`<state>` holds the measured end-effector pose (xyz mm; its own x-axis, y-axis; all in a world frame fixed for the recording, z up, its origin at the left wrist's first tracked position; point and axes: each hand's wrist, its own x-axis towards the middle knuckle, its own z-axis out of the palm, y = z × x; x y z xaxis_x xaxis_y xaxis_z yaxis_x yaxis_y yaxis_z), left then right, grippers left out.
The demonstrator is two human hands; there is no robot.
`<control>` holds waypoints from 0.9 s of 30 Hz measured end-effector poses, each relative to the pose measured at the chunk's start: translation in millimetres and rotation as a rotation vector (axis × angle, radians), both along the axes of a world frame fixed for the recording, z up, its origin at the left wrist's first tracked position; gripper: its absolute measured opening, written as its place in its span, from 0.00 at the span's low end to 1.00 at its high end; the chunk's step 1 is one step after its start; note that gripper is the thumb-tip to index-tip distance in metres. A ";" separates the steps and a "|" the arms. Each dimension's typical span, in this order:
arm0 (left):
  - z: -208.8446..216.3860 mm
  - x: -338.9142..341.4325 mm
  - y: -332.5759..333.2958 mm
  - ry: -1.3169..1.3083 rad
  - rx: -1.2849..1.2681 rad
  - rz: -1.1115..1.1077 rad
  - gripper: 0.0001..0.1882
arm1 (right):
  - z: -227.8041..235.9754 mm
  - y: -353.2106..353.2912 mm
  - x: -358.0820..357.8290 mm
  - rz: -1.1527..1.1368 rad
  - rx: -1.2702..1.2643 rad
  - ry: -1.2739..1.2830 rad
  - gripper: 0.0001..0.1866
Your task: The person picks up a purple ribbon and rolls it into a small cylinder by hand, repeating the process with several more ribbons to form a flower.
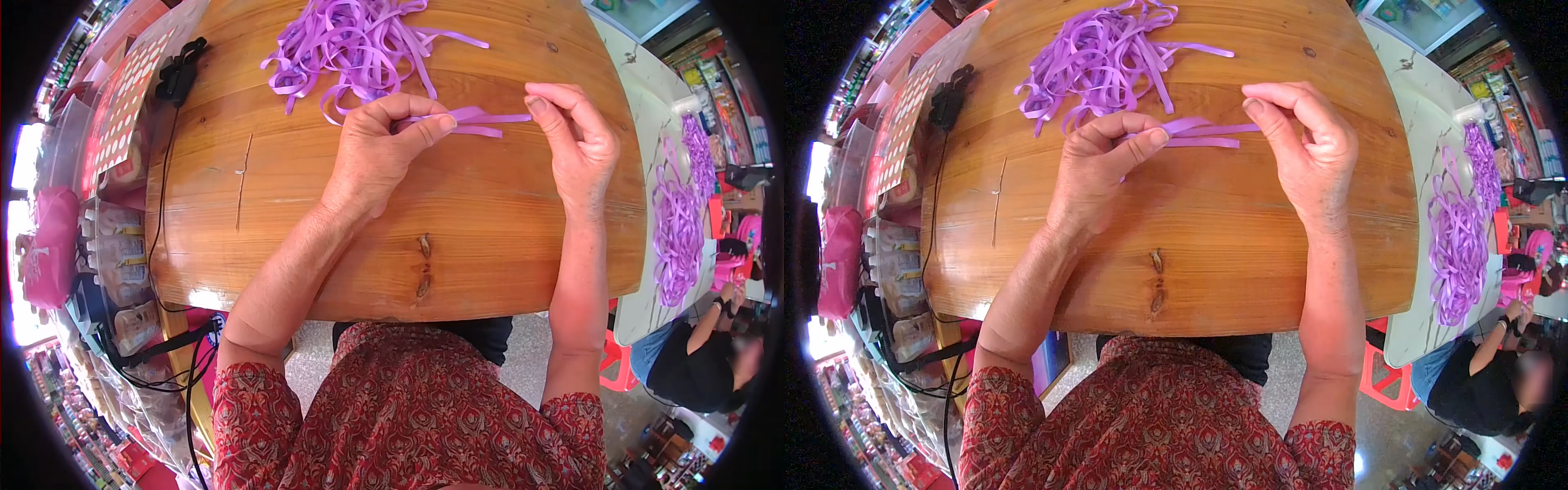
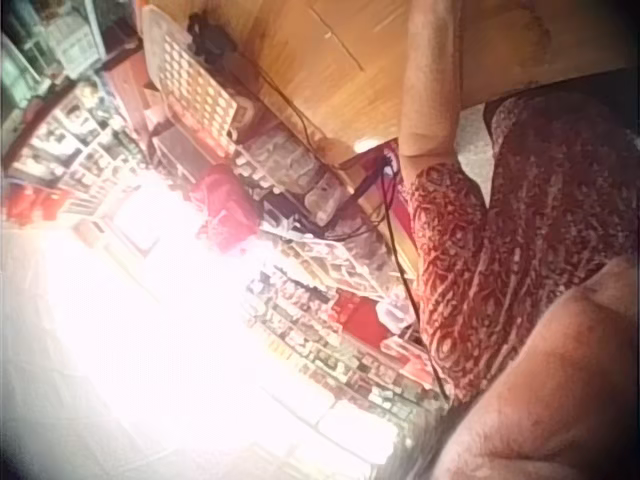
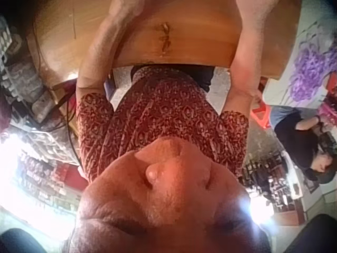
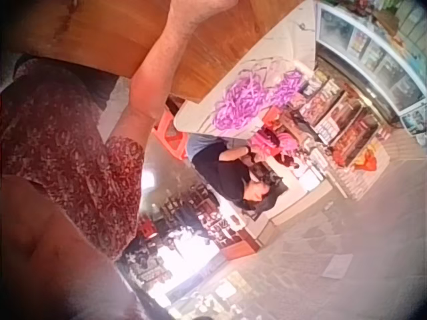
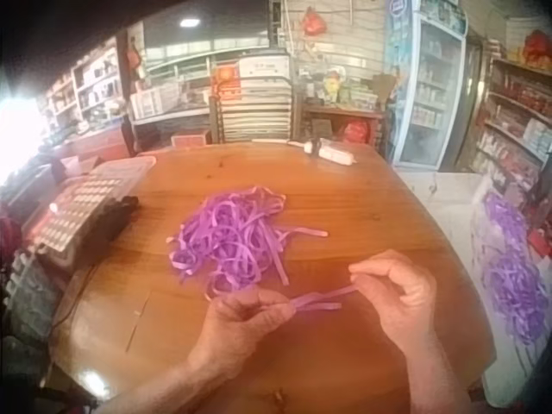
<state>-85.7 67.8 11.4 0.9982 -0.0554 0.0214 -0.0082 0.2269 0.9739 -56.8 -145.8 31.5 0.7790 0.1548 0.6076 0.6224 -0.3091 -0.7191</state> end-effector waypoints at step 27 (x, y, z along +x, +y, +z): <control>2.8 -0.4 3.7 -0.060 0.020 -0.041 0.04 | 0.0 13.0 -7.6 0.203 -0.326 -0.057 0.11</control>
